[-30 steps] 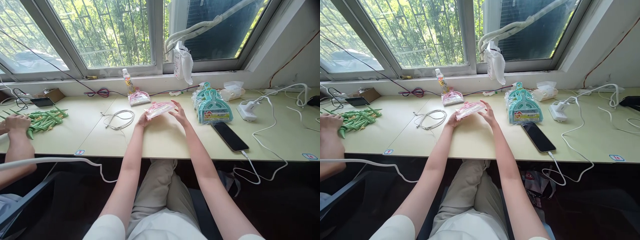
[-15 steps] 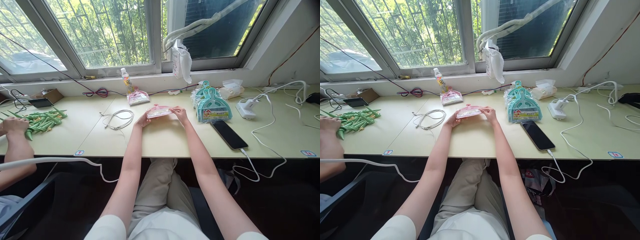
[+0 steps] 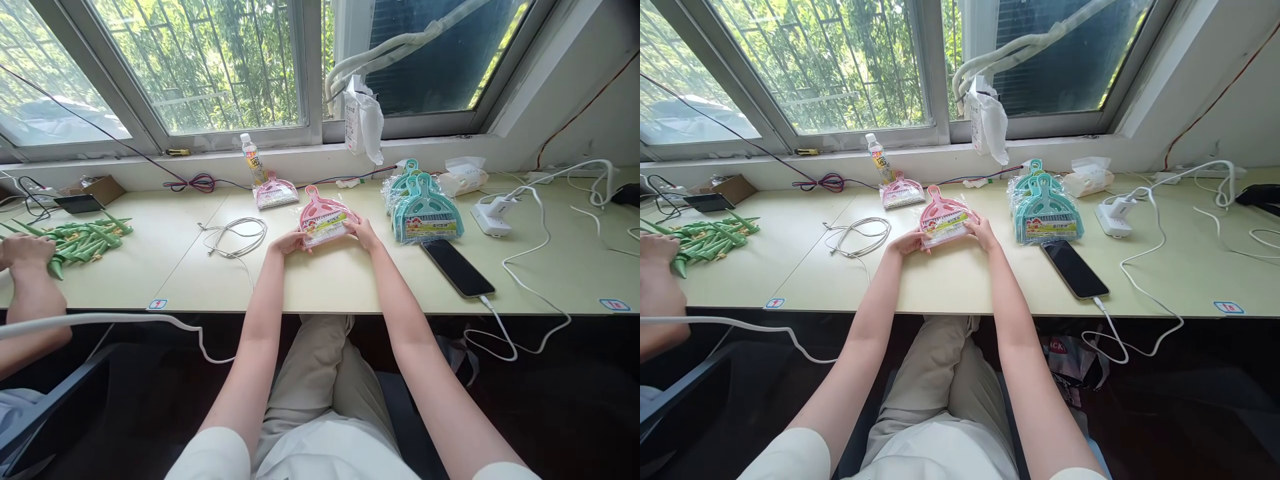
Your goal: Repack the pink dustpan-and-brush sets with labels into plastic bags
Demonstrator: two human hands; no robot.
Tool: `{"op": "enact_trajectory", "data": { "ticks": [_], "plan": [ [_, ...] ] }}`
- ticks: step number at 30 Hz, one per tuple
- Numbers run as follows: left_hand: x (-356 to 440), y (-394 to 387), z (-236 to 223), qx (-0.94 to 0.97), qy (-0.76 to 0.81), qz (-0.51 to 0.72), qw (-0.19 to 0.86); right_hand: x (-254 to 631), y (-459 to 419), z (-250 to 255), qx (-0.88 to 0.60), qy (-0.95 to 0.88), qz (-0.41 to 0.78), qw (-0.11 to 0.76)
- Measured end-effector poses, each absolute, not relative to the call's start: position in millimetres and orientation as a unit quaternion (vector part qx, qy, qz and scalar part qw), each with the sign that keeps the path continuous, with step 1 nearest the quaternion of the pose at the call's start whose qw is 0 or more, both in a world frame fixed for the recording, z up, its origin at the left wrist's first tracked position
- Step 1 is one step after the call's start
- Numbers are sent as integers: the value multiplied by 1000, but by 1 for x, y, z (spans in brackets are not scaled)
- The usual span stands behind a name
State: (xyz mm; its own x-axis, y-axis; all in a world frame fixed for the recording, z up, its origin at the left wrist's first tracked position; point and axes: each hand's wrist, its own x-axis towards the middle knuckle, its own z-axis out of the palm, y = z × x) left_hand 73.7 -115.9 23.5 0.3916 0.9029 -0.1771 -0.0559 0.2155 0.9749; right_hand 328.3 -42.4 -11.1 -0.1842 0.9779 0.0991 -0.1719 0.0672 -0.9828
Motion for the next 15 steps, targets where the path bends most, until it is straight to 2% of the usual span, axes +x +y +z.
{"op": "enact_trajectory", "data": {
  "ticks": [2, 6, 10, 15],
  "plan": [
    [76, -118, 30, 521, 402, 365, 659, 327, -43, -9, -365, -494, 612, 498],
    [83, -120, 38, 521, 414, 357, 656, 327, -42, -6, -379, -439, 623, 525],
    [95, -118, 33, 561, 476, 381, 560, 329, -38, -8, -420, -421, 575, 563],
    [109, -110, 21, 536, 545, 434, 477, 327, -32, -14, -470, -507, 483, 537]
  ]
}}
